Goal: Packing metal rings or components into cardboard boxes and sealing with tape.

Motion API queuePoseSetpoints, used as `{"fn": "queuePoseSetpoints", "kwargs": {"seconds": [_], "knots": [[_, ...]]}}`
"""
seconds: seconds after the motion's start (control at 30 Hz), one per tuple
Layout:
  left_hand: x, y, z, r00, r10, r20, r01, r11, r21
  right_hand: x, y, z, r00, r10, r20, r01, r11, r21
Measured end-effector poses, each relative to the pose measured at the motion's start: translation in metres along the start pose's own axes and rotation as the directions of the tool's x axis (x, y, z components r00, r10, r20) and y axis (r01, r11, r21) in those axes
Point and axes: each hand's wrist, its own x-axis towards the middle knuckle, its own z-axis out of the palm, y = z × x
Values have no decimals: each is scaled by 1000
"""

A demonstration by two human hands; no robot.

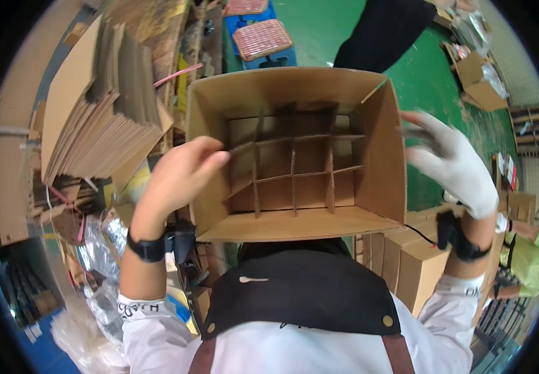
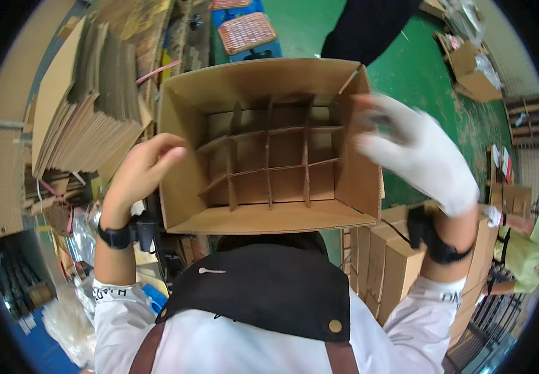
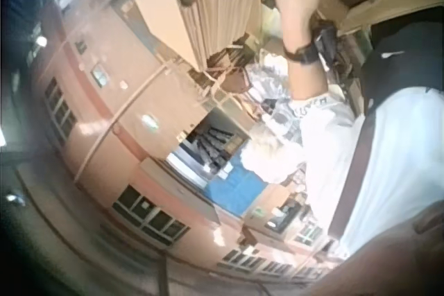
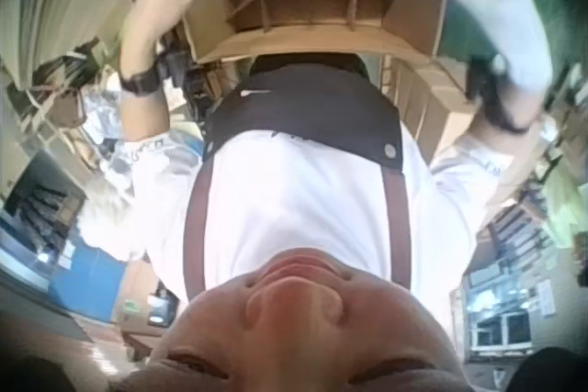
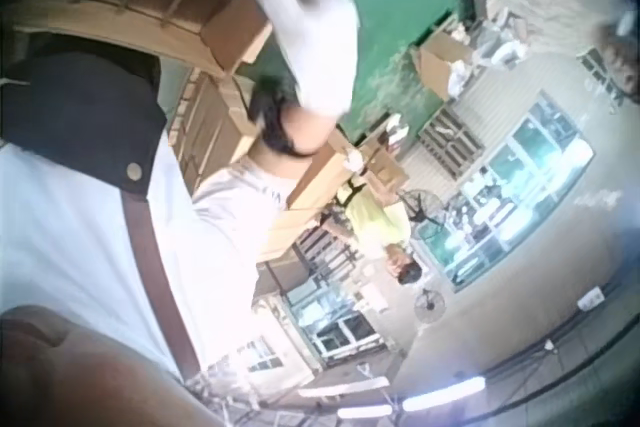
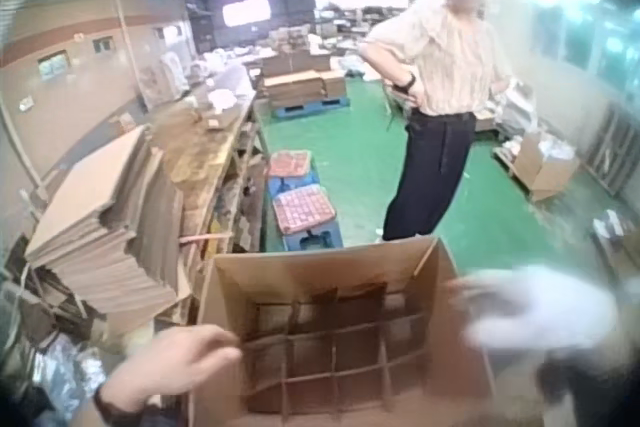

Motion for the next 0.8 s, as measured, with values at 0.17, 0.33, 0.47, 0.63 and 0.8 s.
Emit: {"fn": "queuePoseSetpoints", "kwargs": {"seconds": [0.17, 0.33, 0.47, 0.63, 0.8], "knots": [[-82, -60, 48, 955, -165, -246, 128, 979, -160, -80, 166, 58, 939, 159, -304, -191, 978, -79], [-119, -98, 123, 814, -504, -289, 321, 805, -500, -65, 161, 137, 911, 410, -39, -288, 702, 651], [-162, -105, 122, 725, -538, -431, 351, 827, -440, -42, 165, 129, 931, 362, 52, -312, 713, 628], [-163, -131, 160, 625, -613, -483, 376, 779, -502, -37, 112, 163, 837, 547, 19, -482, 720, 499], [-256, -132, 149, 465, -565, -681, 116, 802, -586, -26, 134, 123, 945, -93, -312, -168, 682, -712]]}}
